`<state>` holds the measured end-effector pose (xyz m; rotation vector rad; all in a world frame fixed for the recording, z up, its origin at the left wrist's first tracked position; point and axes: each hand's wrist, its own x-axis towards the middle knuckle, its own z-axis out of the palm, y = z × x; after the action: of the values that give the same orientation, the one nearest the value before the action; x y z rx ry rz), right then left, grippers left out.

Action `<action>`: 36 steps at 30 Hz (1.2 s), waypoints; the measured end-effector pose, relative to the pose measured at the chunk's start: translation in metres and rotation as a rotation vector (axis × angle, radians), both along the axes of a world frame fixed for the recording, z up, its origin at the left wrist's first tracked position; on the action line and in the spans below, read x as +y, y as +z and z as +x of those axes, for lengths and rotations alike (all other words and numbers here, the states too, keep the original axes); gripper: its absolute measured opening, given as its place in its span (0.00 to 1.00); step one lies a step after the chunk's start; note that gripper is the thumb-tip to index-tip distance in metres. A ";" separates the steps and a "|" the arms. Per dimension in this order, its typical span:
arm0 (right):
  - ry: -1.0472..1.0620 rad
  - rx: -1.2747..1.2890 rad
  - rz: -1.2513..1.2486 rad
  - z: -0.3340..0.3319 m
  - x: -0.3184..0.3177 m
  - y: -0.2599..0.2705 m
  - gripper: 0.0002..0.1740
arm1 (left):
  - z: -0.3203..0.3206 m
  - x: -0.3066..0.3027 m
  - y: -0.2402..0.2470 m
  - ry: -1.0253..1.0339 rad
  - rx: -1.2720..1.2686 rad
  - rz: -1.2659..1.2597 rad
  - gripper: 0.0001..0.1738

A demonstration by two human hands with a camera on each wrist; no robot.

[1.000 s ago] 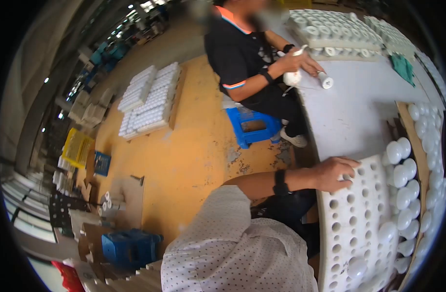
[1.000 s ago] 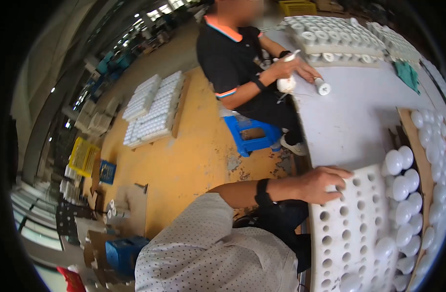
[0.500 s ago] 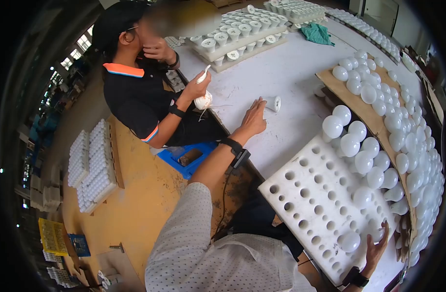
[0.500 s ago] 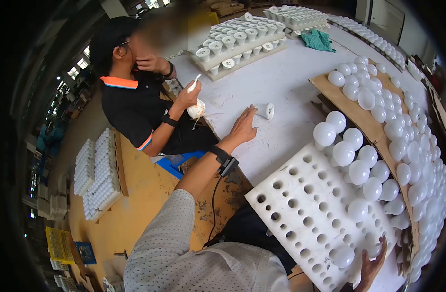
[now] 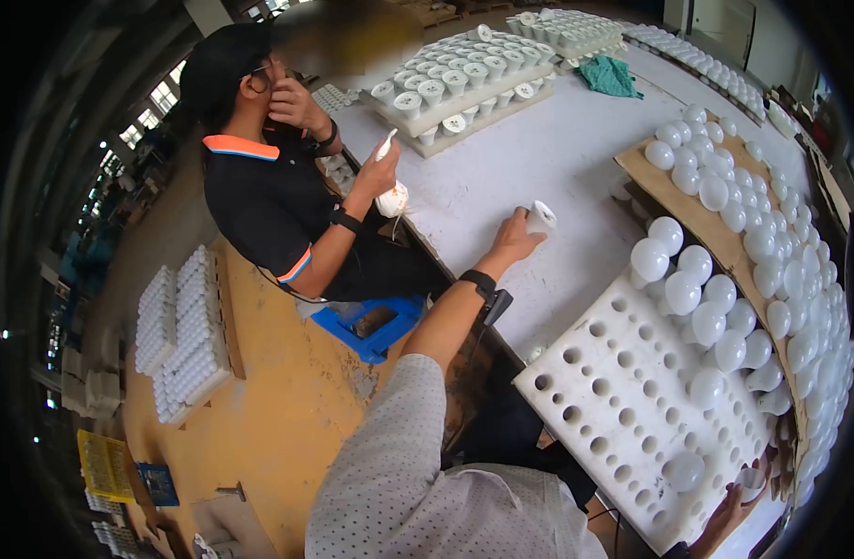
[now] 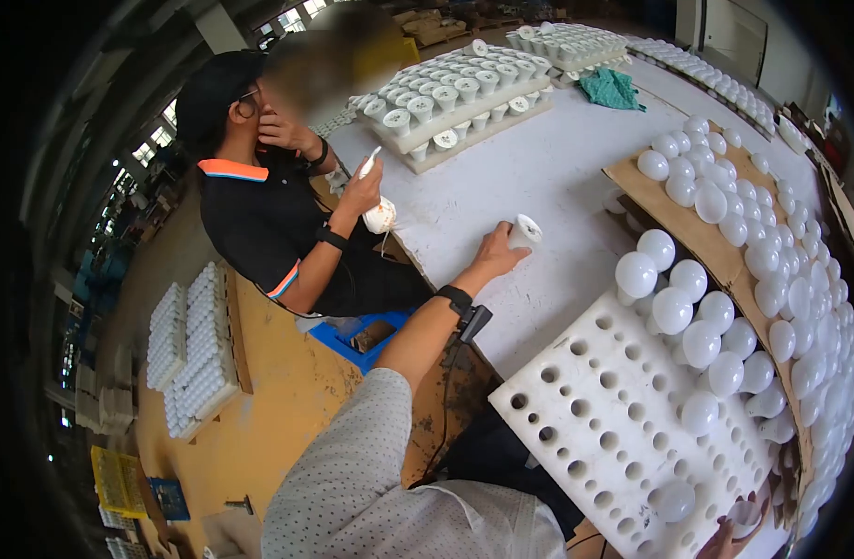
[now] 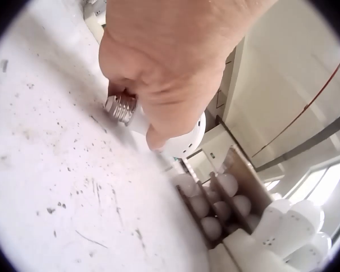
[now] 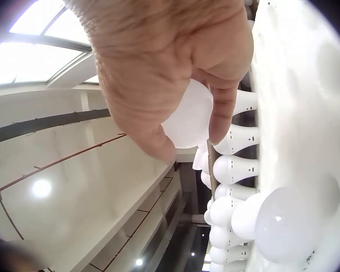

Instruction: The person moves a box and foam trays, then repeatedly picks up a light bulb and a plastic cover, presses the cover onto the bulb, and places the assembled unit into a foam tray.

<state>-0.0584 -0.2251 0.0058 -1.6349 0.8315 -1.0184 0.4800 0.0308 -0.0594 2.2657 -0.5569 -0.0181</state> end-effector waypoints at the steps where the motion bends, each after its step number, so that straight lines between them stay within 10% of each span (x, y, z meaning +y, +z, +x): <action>1: -0.014 -0.023 -0.005 -0.009 0.005 -0.001 0.38 | -0.009 0.010 0.005 0.000 0.077 -0.114 0.25; 6: 0.102 -0.155 0.060 0.008 0.055 0.031 0.47 | -0.114 0.063 0.068 -0.454 0.818 -0.929 0.26; 18: 0.613 -0.345 0.589 0.085 0.152 0.031 0.49 | -0.273 0.030 0.110 -1.177 0.955 -0.358 0.30; 36: 0.652 -0.222 0.477 0.079 0.148 0.023 0.47 | -0.278 0.020 0.104 -1.179 1.078 -0.291 0.27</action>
<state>0.0206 -0.0767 0.0292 -1.2200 0.3103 -0.4747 0.2017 0.0506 0.0444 1.0792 -1.0521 -1.4912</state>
